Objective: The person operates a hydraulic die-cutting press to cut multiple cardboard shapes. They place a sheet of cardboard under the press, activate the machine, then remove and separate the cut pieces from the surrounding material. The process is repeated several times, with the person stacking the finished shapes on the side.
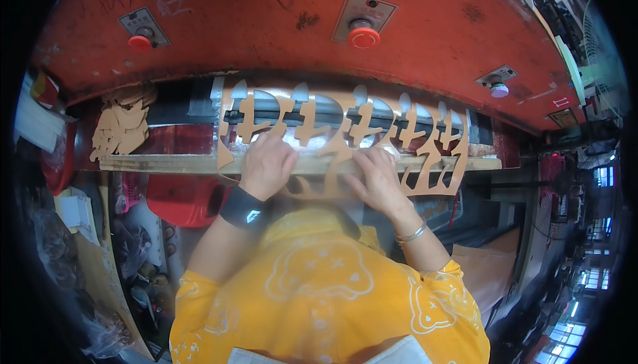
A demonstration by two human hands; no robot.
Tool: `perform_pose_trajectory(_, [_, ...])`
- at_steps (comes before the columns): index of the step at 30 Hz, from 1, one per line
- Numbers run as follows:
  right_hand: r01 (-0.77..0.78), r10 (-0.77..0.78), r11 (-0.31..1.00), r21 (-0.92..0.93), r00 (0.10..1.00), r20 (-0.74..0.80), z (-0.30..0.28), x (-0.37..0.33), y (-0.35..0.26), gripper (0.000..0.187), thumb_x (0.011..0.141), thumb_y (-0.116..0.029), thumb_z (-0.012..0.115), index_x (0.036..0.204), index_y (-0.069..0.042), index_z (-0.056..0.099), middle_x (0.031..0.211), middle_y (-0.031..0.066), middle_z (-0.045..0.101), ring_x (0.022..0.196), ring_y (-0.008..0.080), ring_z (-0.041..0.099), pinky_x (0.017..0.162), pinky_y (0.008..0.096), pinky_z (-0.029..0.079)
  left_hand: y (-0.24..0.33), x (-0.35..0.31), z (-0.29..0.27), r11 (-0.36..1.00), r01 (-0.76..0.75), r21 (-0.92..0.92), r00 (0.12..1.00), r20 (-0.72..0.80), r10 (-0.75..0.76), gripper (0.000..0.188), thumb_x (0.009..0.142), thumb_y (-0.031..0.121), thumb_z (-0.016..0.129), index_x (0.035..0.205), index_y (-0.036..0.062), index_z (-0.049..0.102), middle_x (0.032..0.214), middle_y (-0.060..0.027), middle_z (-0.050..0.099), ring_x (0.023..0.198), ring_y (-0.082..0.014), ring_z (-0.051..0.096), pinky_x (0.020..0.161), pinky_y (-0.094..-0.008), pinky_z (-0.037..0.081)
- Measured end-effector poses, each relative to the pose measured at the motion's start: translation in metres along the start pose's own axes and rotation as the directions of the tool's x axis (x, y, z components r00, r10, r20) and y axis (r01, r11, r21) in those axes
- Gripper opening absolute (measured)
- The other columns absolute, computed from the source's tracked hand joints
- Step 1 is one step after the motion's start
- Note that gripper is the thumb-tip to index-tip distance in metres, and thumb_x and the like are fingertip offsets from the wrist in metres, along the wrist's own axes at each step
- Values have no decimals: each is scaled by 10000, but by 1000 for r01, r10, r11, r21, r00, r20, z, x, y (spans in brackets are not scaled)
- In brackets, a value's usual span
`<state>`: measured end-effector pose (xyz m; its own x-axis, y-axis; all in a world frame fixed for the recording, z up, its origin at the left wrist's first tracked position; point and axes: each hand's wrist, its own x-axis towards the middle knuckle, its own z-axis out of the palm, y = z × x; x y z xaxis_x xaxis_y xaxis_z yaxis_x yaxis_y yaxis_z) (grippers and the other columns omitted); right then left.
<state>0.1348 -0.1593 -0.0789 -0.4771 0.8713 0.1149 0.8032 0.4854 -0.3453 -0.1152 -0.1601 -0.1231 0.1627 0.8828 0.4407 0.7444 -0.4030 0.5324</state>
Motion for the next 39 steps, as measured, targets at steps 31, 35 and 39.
perform_pose_trajectory(31, [-130, 224, 914, 385, 952, -209, 3, 197, 9, 604, 670, -204, 783, 1237, -104, 599, 1409, 221, 428, 1261, 412, 424, 1054, 461, 362, -56, 166, 6, 993, 68, 97, 935, 340, -97, 1045, 737, 634, 633, 1417, -70, 266, 1412, -233, 392, 1373, -376, 279, 1144, -524, 83])
perform_pose_trajectory(35, [-41, 375, 476, 878, 913, -160, -16, 182, 45, 606, 700, -135, 748, 1270, -15, 581, 1397, 196, 473, 1252, 284, 494, 1049, 389, 387, -53, 154, 9, 986, -55, 159, 957, 290, 7, 1050, 688, 669, 656, 1391, -43, 338, 1449, -215, 356, 1394, -361, 250, 1143, -557, 60])
perform_pose_trajectory(39, [69, 473, 10, 998, 879, -65, -35, 167, 75, 573, 724, -96, 726, 1273, -14, 581, 1372, 194, 499, 1243, 281, 502, 1054, 379, 380, -48, 154, 7, 978, -19, 207, 942, 330, -51, 1022, 684, 639, 684, 1392, -19, 352, 1461, -207, 335, 1408, -351, 224, 1131, -580, 98])
